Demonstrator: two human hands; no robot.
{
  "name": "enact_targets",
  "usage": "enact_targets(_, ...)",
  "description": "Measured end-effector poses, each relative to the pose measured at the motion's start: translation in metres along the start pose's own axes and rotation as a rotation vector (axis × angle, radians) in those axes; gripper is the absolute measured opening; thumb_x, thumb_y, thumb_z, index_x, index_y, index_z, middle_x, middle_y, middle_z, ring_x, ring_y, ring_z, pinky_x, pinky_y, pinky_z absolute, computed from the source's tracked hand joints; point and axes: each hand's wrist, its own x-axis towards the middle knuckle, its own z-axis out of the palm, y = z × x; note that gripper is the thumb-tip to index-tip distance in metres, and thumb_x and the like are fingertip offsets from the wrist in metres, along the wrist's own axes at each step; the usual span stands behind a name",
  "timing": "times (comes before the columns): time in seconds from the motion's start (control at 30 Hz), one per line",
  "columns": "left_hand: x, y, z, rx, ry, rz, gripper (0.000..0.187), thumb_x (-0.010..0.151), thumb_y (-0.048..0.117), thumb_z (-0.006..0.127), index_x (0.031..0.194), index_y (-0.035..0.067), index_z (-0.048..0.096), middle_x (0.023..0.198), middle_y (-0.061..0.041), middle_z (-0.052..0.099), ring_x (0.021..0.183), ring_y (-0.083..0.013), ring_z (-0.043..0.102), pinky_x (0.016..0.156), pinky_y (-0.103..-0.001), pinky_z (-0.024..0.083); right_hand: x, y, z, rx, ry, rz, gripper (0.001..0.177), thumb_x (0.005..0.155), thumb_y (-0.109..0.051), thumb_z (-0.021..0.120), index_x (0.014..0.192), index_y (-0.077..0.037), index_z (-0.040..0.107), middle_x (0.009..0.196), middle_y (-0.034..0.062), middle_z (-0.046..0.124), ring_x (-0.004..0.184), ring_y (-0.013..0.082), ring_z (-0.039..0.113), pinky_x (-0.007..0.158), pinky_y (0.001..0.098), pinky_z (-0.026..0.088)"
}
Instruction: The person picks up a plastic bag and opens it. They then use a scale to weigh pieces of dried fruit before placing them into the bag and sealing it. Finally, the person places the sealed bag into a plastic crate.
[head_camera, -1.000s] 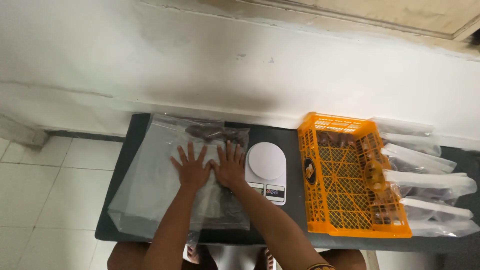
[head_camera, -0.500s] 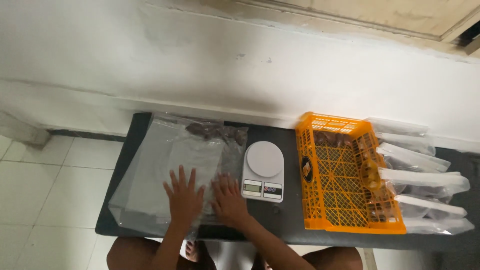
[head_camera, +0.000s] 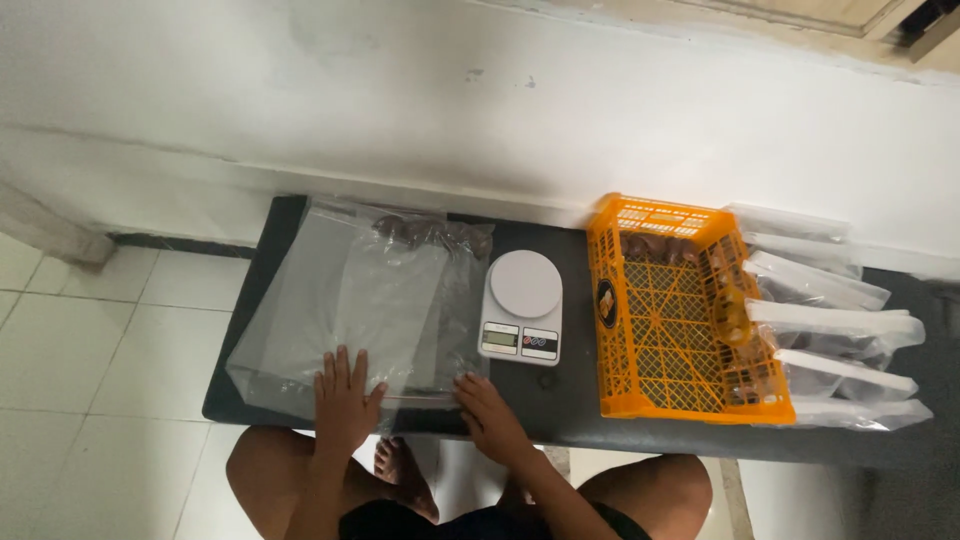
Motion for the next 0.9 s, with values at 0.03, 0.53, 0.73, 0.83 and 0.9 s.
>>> enact_targets(0.03,-0.003,-0.005,0.001,-0.001,0.001,0.002,0.077,0.101,0.059,0.038,0.164,0.017,0.023,0.172,-0.018,0.01,0.159,-0.0398,0.004,0.124,-0.058,0.008,-0.006,0.005,0.0,-0.002,0.002,0.001,0.041,0.103,-0.007,0.058,0.143,0.0,0.055,0.154,0.0174,0.05,0.148,0.0384,0.038,0.123,0.0559,0.021)
enact_targets(0.53,-0.026,-0.054,0.005,-0.089,0.21,0.398,0.042,0.093,0.003,0.061,0.135,0.012,0.064,0.153,-0.008,0.054,0.142,-0.0368,0.049,0.113,-0.051,0.047,-0.016,0.018,0.004,0.158,0.473,0.1,0.02,0.098,-0.002,0.057,0.111,-0.006,0.072,0.108,0.0113,0.073,0.104,0.0272,0.067,0.095,0.0381,0.052)
enact_targets(0.73,-0.013,-0.045,-0.011,-0.446,0.134,0.01,0.031,0.106,0.017,0.049,0.126,0.009,0.072,0.125,-0.009,0.071,0.121,-0.0282,0.06,0.108,-0.044,0.048,-0.003,0.022,-0.001,0.181,0.522,0.27,0.011,0.095,-0.006,0.066,0.102,-0.006,0.075,0.095,0.0083,0.072,0.089,0.0206,0.07,0.082,0.0331,0.054)
enact_targets(0.83,-0.005,-0.038,-0.025,-0.494,0.187,-0.05,0.027,0.106,0.025,0.053,0.115,0.011,0.075,0.114,-0.006,0.073,0.111,-0.0239,0.065,0.098,-0.04,0.051,0.002,0.03,-0.002,0.282,0.512,0.385,0.016,0.095,-0.011,0.066,0.108,-0.008,0.075,0.099,0.0058,0.076,0.087,0.0156,0.071,0.08,0.0297,0.055)
enact_targets(0.9,-0.001,-0.034,-0.032,-0.677,0.097,-0.241,0.025,0.105,0.022,0.055,0.117,0.012,0.075,0.116,-0.004,0.074,0.102,-0.0184,0.069,0.089,-0.034,0.053,0.007,0.037,-0.004,0.289,0.493,0.412,0.015,0.095,-0.011,0.068,0.108,-0.008,0.075,0.097,0.0043,0.077,0.088,0.0144,0.07,0.08,0.0285,0.054)
